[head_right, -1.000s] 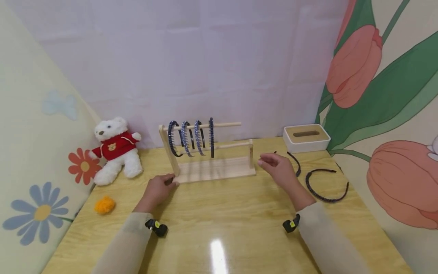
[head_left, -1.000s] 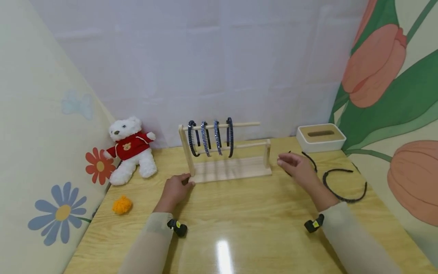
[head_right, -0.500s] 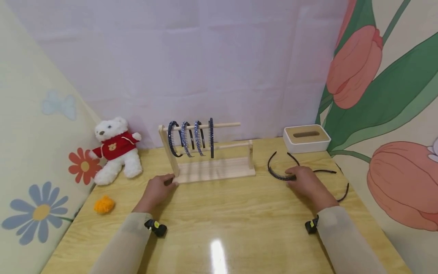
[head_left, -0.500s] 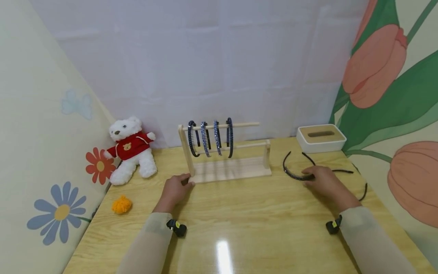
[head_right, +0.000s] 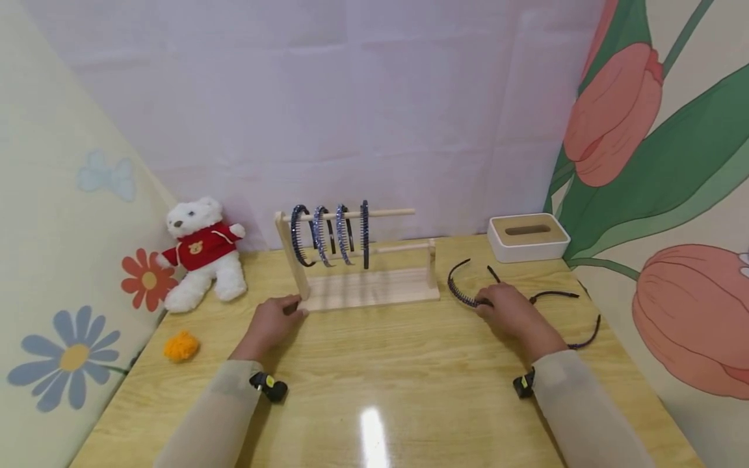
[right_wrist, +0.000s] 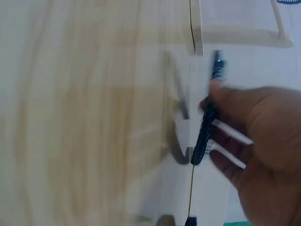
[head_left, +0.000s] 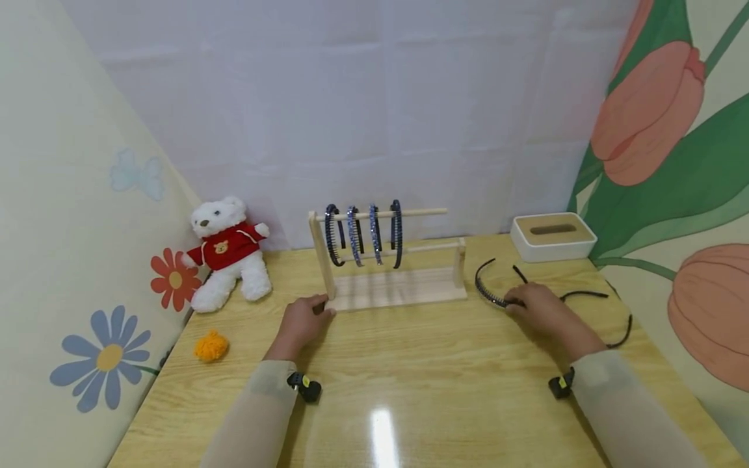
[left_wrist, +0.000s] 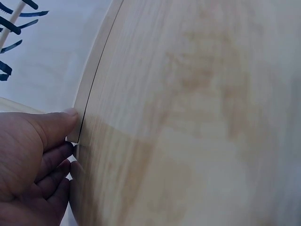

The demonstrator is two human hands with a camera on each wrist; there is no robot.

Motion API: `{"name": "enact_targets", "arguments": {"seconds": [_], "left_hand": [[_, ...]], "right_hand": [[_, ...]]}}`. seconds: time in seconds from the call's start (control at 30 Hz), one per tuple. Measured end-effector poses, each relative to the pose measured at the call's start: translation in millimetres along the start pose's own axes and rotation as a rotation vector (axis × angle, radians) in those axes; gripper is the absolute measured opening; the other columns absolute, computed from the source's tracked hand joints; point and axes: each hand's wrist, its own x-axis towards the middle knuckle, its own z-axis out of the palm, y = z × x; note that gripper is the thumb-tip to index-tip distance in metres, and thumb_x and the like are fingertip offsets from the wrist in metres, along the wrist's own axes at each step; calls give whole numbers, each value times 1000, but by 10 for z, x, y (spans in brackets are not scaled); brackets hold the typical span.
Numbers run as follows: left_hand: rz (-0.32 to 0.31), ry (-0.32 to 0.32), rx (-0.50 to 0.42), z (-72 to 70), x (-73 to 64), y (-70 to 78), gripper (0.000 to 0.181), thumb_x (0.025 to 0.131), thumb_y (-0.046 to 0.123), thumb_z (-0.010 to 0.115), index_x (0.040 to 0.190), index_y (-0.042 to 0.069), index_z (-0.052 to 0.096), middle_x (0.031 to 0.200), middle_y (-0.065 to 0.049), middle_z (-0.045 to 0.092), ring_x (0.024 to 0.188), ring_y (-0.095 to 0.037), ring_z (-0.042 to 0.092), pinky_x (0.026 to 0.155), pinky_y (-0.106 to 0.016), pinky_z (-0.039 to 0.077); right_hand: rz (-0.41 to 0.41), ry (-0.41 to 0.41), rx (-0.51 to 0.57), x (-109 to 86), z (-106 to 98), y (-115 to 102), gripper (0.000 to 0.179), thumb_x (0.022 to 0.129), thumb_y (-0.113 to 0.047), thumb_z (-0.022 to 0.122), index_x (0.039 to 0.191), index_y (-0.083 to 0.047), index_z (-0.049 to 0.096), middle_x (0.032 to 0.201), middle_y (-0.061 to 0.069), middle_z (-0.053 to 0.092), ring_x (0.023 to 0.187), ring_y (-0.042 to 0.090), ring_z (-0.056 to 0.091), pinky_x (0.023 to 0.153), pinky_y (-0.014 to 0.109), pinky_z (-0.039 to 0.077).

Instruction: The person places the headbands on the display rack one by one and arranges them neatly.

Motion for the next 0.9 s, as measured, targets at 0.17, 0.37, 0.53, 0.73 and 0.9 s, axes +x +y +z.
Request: {"name": "enact_targets", "arguments": {"seconds": [0.17, 0.37, 0.53, 0.73, 0.9], "left_hand": [[-2, 3, -2, 1, -4, -3, 51, 108, 25, 70, 154, 5, 62, 159, -24, 57, 149, -49, 52, 123, -63, 43], [4, 1, -10, 13, -8, 16, 52, 107, 25, 72, 153, 3, 63, 158, -25, 57, 149, -48, 52, 123, -62, 44], [0, -6, -9, 9, -15, 23, 52, 107, 25, 72, 154, 3, 62, 159, -25, 57, 149, -48, 51, 124, -62, 44], [4, -4, -11, -28, -20, 35, 52, 107, 24, 71, 154, 3, 62, 159, -26, 56, 149, -49, 51, 123, -63, 44], [11, -5, -9, -27, -23, 30, 52, 107, 24, 71, 154, 2, 62, 158, -26, 56, 149, -50, 51, 123, -64, 44]], "right_hand": [[158, 132, 290, 70, 6, -188, 29, 112, -22, 65, 132, -2, 75, 123, 19, 78, 108, 32, 73, 89, 46, 62], [310, 318, 793, 169, -106, -259, 45, 116, -29, 57, 141, 8, 64, 108, 4, 80, 95, 1, 69, 84, 15, 57], [286, 379, 1397, 215, -218, -305, 28, 117, -12, 49, 129, -7, 74, 99, -12, 75, 94, 3, 68, 89, 17, 57], [158, 420, 1623, 227, -340, -417, 29, 115, -13, 53, 110, -21, 81, 100, -4, 75, 94, 9, 67, 87, 22, 55], [115, 440, 1684, 247, -402, -521, 25, 114, -14, 57, 105, -16, 81, 96, -3, 75, 90, 10, 69, 84, 21, 55]]}}
